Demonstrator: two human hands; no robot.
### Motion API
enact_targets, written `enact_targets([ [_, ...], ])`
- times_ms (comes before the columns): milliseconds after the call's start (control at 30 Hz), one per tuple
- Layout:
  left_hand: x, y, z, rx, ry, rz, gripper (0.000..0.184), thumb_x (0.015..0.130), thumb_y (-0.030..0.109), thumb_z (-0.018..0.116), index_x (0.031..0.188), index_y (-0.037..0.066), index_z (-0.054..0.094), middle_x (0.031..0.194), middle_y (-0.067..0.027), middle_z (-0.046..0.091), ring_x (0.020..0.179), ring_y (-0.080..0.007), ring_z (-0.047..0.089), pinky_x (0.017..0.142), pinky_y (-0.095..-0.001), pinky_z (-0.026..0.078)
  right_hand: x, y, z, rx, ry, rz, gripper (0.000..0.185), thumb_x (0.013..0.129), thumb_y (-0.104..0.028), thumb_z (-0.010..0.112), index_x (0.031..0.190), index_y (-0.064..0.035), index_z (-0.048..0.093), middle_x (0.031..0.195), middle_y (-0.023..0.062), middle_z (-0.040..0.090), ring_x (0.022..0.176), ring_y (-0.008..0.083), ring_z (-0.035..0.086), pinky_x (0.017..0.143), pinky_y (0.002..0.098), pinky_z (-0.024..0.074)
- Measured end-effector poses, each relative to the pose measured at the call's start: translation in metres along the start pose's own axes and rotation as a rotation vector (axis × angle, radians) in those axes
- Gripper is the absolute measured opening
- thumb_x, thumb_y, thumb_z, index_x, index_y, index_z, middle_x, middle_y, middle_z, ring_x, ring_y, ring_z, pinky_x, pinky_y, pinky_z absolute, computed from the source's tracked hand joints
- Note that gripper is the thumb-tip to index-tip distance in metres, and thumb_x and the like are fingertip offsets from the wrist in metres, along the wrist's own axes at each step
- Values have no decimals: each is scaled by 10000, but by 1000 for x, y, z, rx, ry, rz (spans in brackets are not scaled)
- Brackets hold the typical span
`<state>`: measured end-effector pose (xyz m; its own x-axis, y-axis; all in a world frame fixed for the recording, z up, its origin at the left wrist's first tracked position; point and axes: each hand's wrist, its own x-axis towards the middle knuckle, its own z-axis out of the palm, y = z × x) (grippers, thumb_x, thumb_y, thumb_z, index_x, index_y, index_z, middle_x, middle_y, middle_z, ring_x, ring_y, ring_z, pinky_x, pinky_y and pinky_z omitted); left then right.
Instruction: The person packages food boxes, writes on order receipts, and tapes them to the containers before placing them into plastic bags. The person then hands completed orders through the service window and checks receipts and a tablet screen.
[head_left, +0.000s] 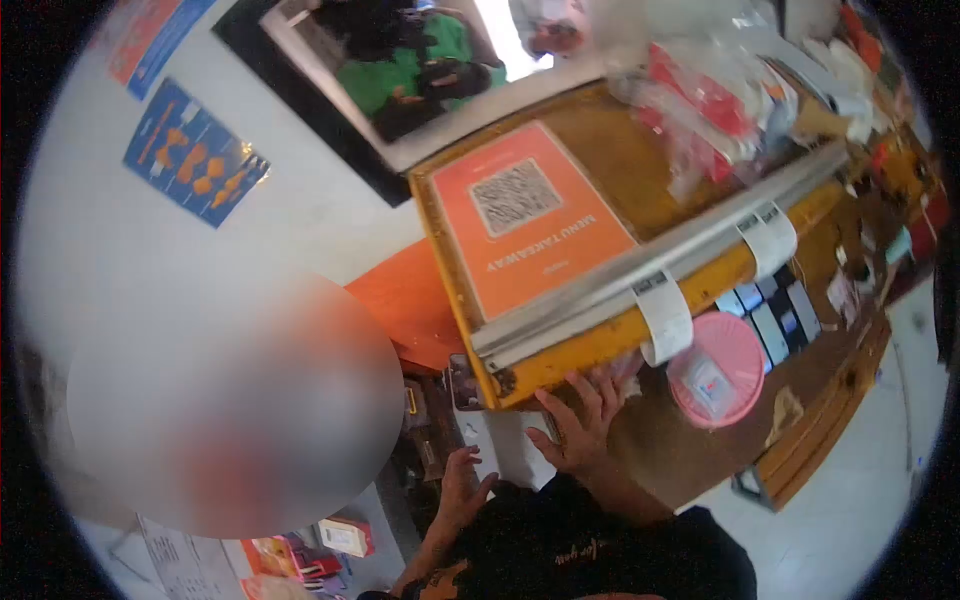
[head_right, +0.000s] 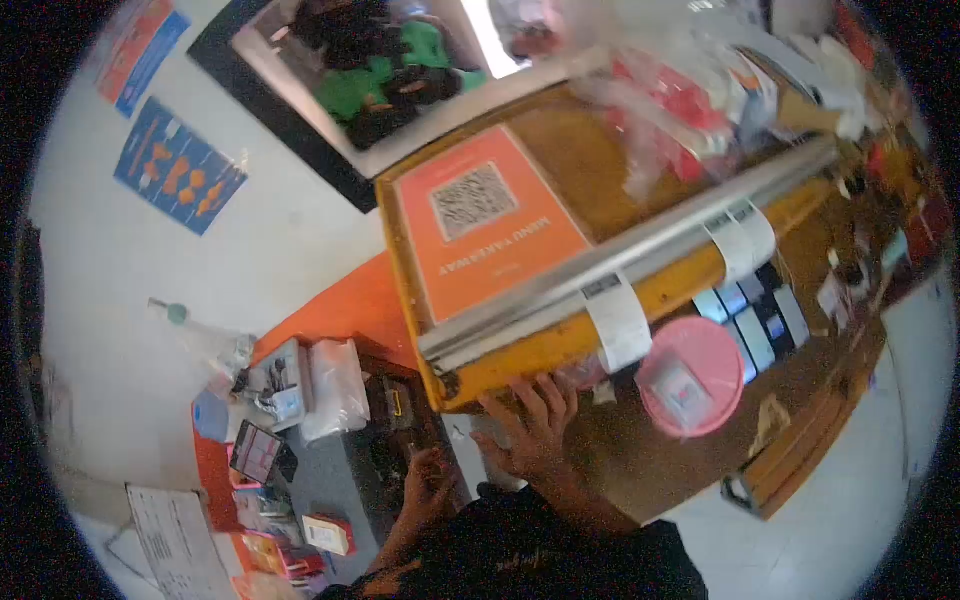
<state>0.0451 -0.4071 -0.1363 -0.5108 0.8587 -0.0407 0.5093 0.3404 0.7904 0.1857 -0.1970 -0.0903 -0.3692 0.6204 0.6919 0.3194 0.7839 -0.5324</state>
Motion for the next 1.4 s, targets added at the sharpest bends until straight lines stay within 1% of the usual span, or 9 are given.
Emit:
enact_targets([
  [167, -1, 6, 7, -184, -22, -182, 542, 767, 46, 719, 1233, 39, 441, 1089, -125, 516, 955, -227, 561, 788, -334, 491, 19, 26, -47, 171, 128, -54, 216, 769, -234, 686, 951, -120, 663, 1149, 95, 584, 1103, 311, 487, 953, 503, 338],
  [233, -3, 6, 9, -162, -55, -142, 539, 773, 46, 712, 1239, 40, 440, 1089, -122, 517, 948, -221, 563, 789, -329, 492, 26, 40, -60, 171, 417, -39, 130, 755, -138, 672, 858, -64, 638, 1008, 103, 625, 942, 317, 556, 881, 460, 378],
  [333, -1, 14, 11, -100, -88, -60, 538, 785, 47, 701, 1253, 44, 436, 1087, -115, 520, 934, -213, 566, 788, -321, 494, 23, 67, -80, 170, 512, 87, 98, 796, -88, 619, 868, -22, 618, 939, 107, 629, 885, 283, 571, 837, 387, 395],
  [400, -6, 15, 12, -58, -106, -19, 541, 790, 49, 696, 1262, 47, 432, 1085, -112, 523, 928, -211, 568, 786, -318, 495, 23, 79, -88, 482, 647, 410, 76, 858, -60, 564, 894, -3, 600, 932, 84, 625, 917, 208, 567, 816, 303, 410],
  [667, -8, 27, 13, 76, -167, 35, 558, 807, 39, 691, 1293, 54, 418, 1115, -100, 544, 945, -194, 596, 788, -315, 504, 26, 102, -101, 721, 478, 648, 195, 913, -121, 570, 1068, -6, 542, 967, 52, 585, 869, 110, 534, 770, 240, 420],
  [900, -2, 23, 16, 62, -228, 74, 469, 813, 99, 687, 1218, 35, 459, 1066, -115, 535, 906, -230, 580, 773, -346, 496, 47, 184, -149, 369, 554, 527, 179, 879, -124, 608, 1009, -6, 576, 912, 44, 613, 874, 116, 565, 796, 260, 439],
  [1167, 0, 42, 29, 171, -335, 171, 423, 827, 139, 682, 1179, 37, 471, 1105, -144, 535, 943, -267, 588, 766, -391, 487, 78, 234, -175, 476, 427, 560, 178, 861, -115, 593, 1000, -5, 573, 907, 75, 650, 825, 129, 602, 784, 265, 465],
  [1300, 5, 30, 36, 86, -387, 191, 452, 813, 135, 693, 1194, 43, 469, 1129, -148, 536, 949, -274, 590, 765, -389, 491, 88, 232, -155, 335, 407, 507, 270, 836, -176, 664, 1019, -26, 533, 871, 87, 636, 829, 120, 591, 666, 262, 469],
  [1400, 12, 49, 36, 151, -439, 78, 441, 802, 121, 698, 1180, 44, 484, 1177, -146, 533, 963, -275, 591, 781, -396, 492, 88, 226, -153, 468, 269, 615, 278, 826, -163, 680, 988, -86, 467, 960, 86, 624, 799, 120, 599, 672, 236, 481],
])
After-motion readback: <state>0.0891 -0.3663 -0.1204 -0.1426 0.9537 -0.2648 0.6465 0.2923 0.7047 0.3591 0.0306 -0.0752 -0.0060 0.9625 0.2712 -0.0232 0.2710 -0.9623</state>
